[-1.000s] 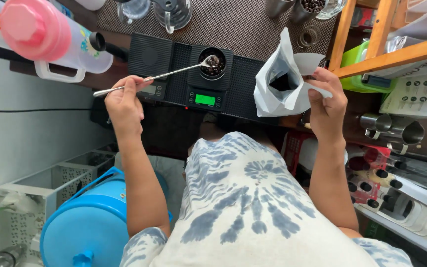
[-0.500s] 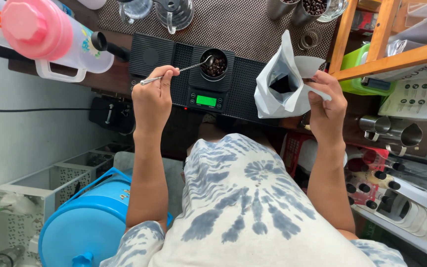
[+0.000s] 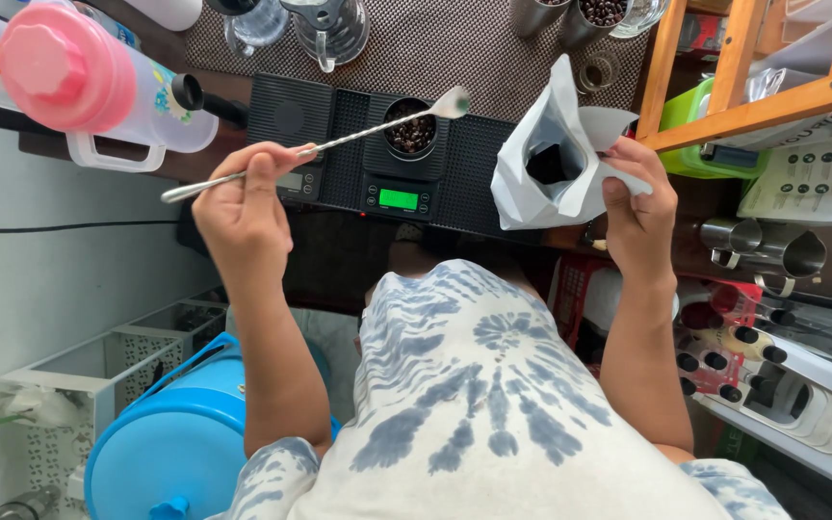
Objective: Measuring coffee beans from a bag into a container on a digital scale using a spoon.
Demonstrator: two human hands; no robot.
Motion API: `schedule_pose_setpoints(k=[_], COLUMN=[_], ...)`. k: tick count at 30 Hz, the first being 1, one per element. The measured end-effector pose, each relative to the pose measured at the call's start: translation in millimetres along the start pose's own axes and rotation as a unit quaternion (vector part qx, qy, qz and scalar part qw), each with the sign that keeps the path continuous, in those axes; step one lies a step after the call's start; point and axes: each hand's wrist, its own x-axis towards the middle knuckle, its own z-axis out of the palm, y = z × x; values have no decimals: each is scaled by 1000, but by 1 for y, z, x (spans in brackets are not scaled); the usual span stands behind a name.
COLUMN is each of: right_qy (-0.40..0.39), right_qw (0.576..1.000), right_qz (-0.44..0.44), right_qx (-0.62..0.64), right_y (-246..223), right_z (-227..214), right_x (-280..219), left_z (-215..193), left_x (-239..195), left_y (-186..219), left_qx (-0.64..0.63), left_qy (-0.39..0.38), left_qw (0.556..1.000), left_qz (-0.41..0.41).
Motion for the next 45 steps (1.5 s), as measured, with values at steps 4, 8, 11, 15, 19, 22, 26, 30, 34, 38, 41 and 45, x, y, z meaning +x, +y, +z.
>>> schedule_pose_setpoints(k=[4, 8, 11, 15, 19, 22, 26, 30, 34, 38, 41, 45], right_qy=[12, 10, 0, -23, -35, -46, -54, -57, -62, -80, -90, -97], right_qw=[1000, 1000, 1000, 999, 995, 994, 997, 997, 998, 996, 995, 995], right_qz=[11, 7, -5, -9, -52, -57, -41, -26, -22, -15, -16, -22], right_qx=[11, 6, 7, -27, -79, -77, -46, -33, -14, -24, -27, -17], right_y=[-4, -5, -8, -30, -53, -59, -57, -53, -43, -39, -38, -33], right_z=[1, 0, 1, 8, 17, 20, 21, 23, 17, 17, 19, 22], right_x=[0, 2, 4, 8, 16, 19, 15, 11, 10, 17, 21, 23], left_z=[-2, 14, 43, 88, 133, 154, 167, 177, 187, 190, 191, 190], left_x=[-12, -18, -18, -17, -22, -23, -21, -22, -26, -18, -15, -16], left_y=[28, 37, 44, 63, 46, 11, -29, -43, -59, -78, -80, -88], left_qx=[-50, -77, -49, 142, 329, 358, 381, 422, 440, 398, 358, 333], left_qy=[9, -76, -118, -190, -230, -253, -272, -277, -284, -274, -245, -198], left_qw=[998, 994, 992, 956, 891, 875, 859, 844, 843, 871, 899, 922], left_qz=[-26, -13, 21, 175, 212, 206, 206, 181, 121, 93, 59, 12])
